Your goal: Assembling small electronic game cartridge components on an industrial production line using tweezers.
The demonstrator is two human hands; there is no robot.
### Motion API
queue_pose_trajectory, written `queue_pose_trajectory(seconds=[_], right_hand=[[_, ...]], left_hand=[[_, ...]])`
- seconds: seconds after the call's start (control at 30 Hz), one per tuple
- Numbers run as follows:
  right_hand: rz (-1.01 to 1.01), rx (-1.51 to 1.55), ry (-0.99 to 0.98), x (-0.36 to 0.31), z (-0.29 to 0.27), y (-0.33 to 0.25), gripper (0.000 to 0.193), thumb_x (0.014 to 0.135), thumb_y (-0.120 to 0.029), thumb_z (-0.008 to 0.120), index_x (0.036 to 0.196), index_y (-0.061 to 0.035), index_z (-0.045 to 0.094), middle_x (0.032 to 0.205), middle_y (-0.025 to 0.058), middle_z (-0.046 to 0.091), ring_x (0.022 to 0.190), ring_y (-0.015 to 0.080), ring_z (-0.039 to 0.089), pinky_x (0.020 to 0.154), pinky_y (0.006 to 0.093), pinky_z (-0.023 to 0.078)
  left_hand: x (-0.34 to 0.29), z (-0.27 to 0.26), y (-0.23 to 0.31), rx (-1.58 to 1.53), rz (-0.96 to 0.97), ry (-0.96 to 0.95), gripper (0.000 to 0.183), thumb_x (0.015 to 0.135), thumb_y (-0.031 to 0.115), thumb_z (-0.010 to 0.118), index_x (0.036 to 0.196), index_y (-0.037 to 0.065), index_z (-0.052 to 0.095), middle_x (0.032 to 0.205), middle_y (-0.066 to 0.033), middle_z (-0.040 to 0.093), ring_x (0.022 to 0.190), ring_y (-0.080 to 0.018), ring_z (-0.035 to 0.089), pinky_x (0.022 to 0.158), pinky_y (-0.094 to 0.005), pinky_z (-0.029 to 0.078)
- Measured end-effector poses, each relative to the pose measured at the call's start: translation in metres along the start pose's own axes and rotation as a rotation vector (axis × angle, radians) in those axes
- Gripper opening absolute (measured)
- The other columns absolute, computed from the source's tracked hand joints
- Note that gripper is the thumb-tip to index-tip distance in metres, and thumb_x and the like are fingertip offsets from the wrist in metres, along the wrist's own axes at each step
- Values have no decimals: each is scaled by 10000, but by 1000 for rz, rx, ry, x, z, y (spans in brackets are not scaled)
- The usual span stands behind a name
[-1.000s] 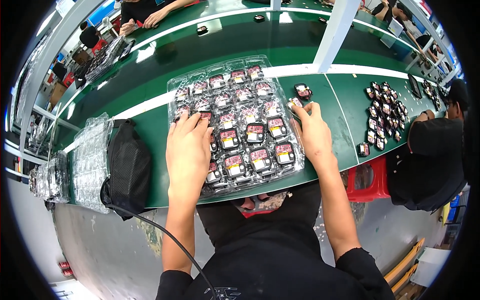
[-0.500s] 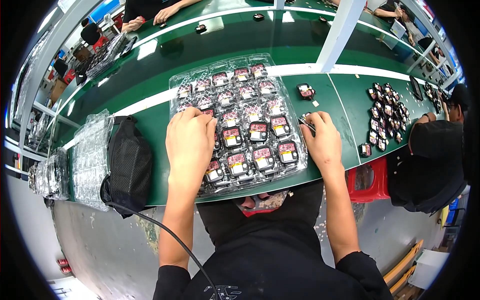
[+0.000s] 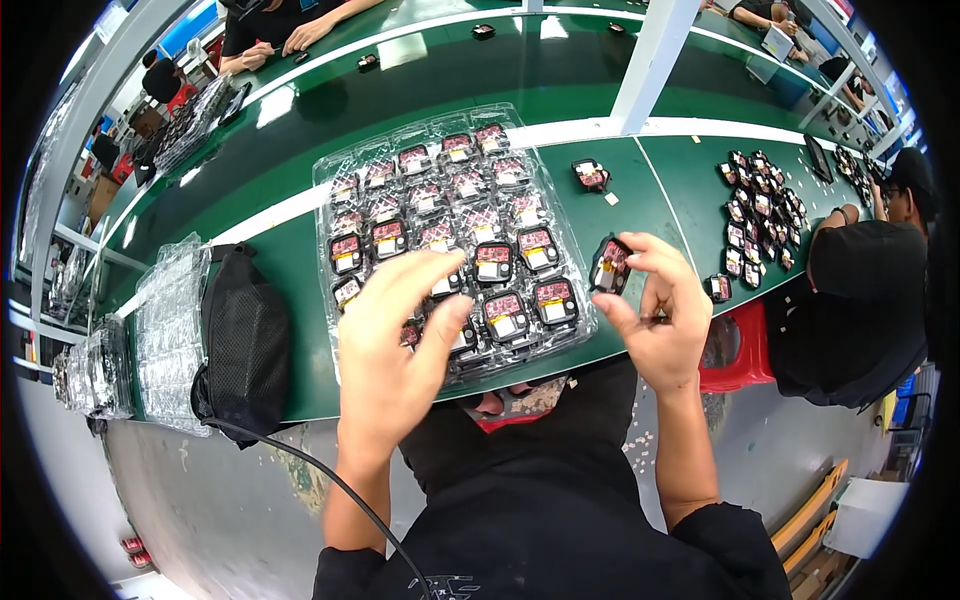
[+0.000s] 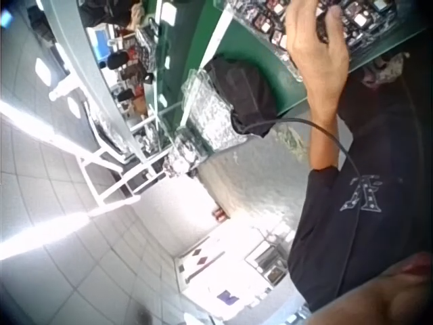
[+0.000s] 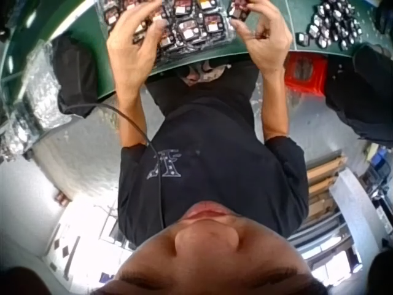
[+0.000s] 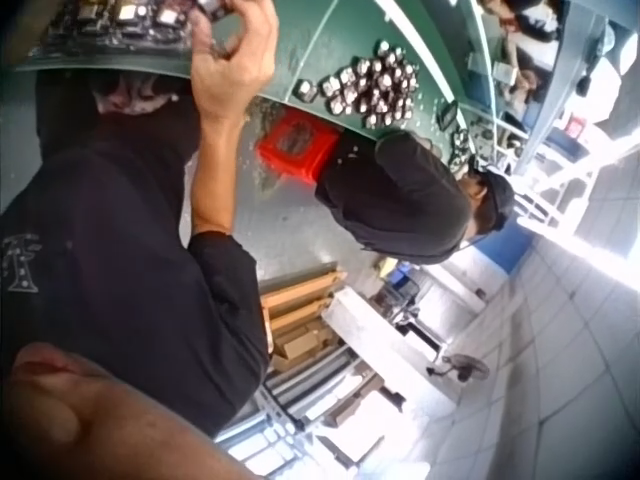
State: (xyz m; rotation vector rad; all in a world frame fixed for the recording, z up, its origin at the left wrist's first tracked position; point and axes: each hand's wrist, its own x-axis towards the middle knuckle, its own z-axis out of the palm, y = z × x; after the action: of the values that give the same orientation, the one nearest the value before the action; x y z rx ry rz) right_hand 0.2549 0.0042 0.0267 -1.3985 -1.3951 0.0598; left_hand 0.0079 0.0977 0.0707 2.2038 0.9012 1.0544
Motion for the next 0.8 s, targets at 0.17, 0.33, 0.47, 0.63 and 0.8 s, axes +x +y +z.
queue_pose_trajectory(seconds=[0.17, 0.33, 0.47, 0.63, 0.8], right_hand=[[77, 349, -145, -12, 9, -33, 452, 729, -24, 905, 1088, -6, 632, 1230, 186, 698, 519, -13, 371, 475, 179, 344], [489, 893, -197, -38, 30, -57, 336, 843, -5, 839, 894, -47, 510, 1282, 117, 598, 633, -31, 352, 527, 171, 335], [562, 966, -302, -41, 30, -59, 313, 908, -102, 806, 967, -43, 505, 1233, 81, 563, 660, 13, 370, 557, 204, 329], [373, 735, -372, -33, 23, -64, 510, 997, -367, 689, 1266, 7, 469, 1144, 118, 499, 800, 109, 538, 690, 310, 491], [-161, -57, -328, -22, 23, -54, 285, 872, -46, 743, 1127, 22, 634, 981, 134, 593, 720, 249, 648, 651, 345, 557]], left_hand=[[-29, 27, 14, -71, 151, 53, 542, 750, 5, 850, 1261, 16, 671, 1255, -177, 669, 1120, -343, 675, 952, -414, 555], [-49, 62, 12, -27, 322, 244, 534, 725, -4, 861, 1216, -45, 659, 1222, -218, 666, 1108, -386, 688, 931, -454, 601], [-61, 60, 6, -167, 231, 279, 559, 742, 58, 891, 1232, -49, 643, 1196, -229, 670, 1082, -362, 699, 929, -412, 599], [-81, 60, 6, -982, -210, 242, 662, 826, 189, 884, 1326, -99, 560, 1350, -201, 528, 1153, -334, 670, 998, -410, 555], [-85, 60, 6, -976, -360, 319, 814, 817, 462, 862, 1313, -101, 548, 1288, -184, 563, 1095, -311, 687, 926, -413, 608]])
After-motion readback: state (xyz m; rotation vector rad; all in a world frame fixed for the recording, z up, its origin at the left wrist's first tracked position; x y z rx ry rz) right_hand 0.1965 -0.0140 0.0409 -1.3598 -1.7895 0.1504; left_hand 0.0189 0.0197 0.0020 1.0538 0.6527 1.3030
